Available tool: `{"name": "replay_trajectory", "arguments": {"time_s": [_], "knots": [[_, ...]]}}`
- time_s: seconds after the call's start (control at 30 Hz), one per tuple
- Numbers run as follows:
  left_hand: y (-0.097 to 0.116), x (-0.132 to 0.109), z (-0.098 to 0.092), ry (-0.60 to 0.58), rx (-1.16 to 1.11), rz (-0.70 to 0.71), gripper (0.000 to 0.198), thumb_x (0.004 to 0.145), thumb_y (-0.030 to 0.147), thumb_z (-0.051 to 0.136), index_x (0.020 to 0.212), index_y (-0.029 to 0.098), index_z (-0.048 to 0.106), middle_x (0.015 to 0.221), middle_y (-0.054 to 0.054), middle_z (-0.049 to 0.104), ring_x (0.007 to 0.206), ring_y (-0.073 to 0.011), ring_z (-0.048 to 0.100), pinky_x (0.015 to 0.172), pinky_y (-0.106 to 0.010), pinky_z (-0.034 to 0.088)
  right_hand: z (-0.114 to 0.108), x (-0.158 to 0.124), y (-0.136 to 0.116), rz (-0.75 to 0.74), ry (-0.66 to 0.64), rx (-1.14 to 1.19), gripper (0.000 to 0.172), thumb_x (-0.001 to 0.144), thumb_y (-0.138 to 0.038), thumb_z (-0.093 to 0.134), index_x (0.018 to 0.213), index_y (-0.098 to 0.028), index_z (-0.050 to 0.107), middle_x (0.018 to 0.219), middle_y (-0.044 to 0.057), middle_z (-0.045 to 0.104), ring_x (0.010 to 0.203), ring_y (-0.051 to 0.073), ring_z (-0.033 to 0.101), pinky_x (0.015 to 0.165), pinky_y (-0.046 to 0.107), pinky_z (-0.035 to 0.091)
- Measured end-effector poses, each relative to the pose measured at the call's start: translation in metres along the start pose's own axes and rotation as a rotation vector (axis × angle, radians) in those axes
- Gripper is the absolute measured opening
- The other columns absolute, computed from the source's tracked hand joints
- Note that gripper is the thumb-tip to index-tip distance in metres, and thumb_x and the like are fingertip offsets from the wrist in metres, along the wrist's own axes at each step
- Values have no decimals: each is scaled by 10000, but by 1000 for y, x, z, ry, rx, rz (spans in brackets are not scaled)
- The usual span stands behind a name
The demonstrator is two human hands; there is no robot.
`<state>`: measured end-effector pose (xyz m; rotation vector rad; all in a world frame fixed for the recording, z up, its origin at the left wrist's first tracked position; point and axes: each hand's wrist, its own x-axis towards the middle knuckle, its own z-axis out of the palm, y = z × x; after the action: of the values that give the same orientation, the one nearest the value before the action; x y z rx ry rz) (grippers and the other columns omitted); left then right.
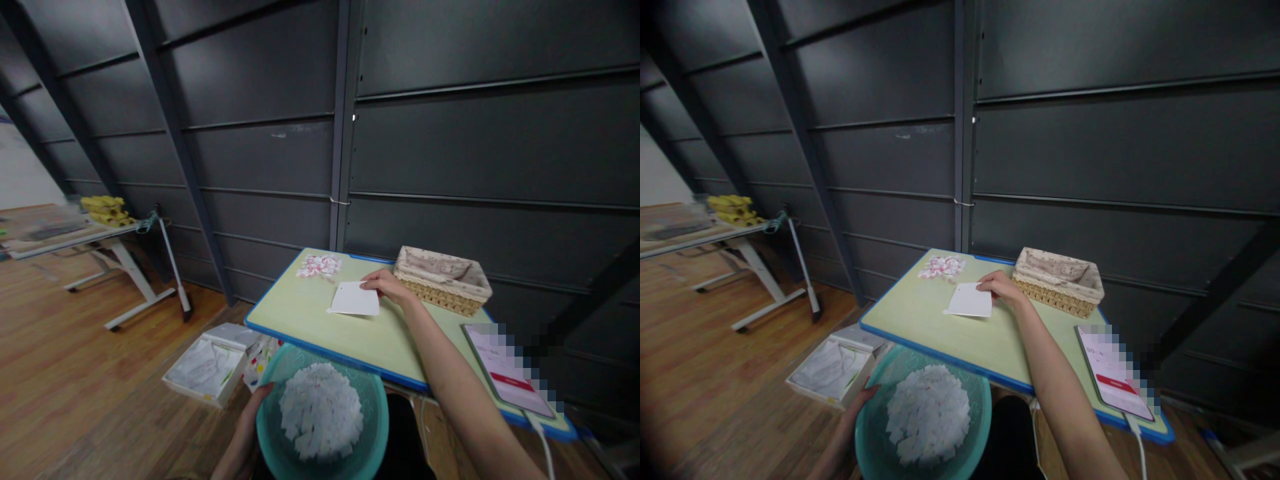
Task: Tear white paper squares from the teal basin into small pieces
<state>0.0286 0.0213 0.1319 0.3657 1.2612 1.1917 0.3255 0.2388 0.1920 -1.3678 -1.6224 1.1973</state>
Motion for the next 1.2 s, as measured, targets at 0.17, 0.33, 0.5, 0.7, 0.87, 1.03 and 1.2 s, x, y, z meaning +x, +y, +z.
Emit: {"name": "replay_trajectory", "arguments": {"time_s": [0.17, 0.33, 0.5, 0.7, 0.87, 1.03, 1.2], "knots": [[1, 1, 1, 10, -7, 5, 481, 797, 219, 556, 1252, 96, 463, 820, -84, 751, 878, -248, 686, 752, -346, 535, -1, 2, 2, -8, 10, 37, 288, 547, -260, 663, 770, -87, 719, 563, 34, 627, 453, 95, 462, 406, 209, 289], [-3, 7, -3, 13, -5, 36, 468, 804, 209, 550, 1247, 88, 459, 740, -64, 743, 913, -235, 676, 778, -314, 527, 0, 2, 2, -12, -36, 3, 283, 564, -256, 653, 784, -90, 717, 560, 30, 627, 461, 102, 487, 408, 205, 320], [-4, 7, -4, -22, -14, 17, 487, 793, 214, 561, 1256, 115, 448, 741, -51, 742, 929, -236, 671, 796, -314, 521, -1, 2, 3, -7, -43, 23, 299, 559, -254, 671, 806, -93, 716, 609, 45, 655, 489, 107, 511, 417, 201, 333], [1, 4, -1, 33, 26, 1, 542, 795, 229, 562, 1312, 152, 420, 707, -32, 735, 842, -239, 690, 742, -331, 531, -1, 2, 4, -3, -39, 64, 307, 552, -261, 687, 809, -97, 720, 627, 50, 665, 492, 107, 518, 421, 203, 331], [3, 2, 3, 56, 46, 2, 542, 813, 217, 535, 1327, 115, 396, 659, -20, 726, 644, -215, 686, 679, -331, 534, -1, 2, 3, -1, -48, 71, 323, 555, -272, 690, 822, -93, 717, 628, 49, 662, 484, 101, 507, 419, 201, 325], [3, 0, 2, 41, 67, -10, 498, 811, 234, 541, 1262, 40, 455, 656, -50, 728, 626, -215, 675, 616, -306, 522, 1, -1, 1, -24, -91, -29, 333, 580, -283, 679, 845, -84, 714, 599, 36, 639, 468, 95, 486, 418, 202, 333], [5, -2, 3, 66, 76, -12, 455, 798, 213, 554, 1228, 77, 494, 726, -62, 740, 737, -233, 690, 683, -327, 528, 1, -3, -1, -41, -159, -74, 357, 596, -310, 673, 864, -78, 716, 578, 29, 622, 456, 83, 458, 409, 195, 321]]}}
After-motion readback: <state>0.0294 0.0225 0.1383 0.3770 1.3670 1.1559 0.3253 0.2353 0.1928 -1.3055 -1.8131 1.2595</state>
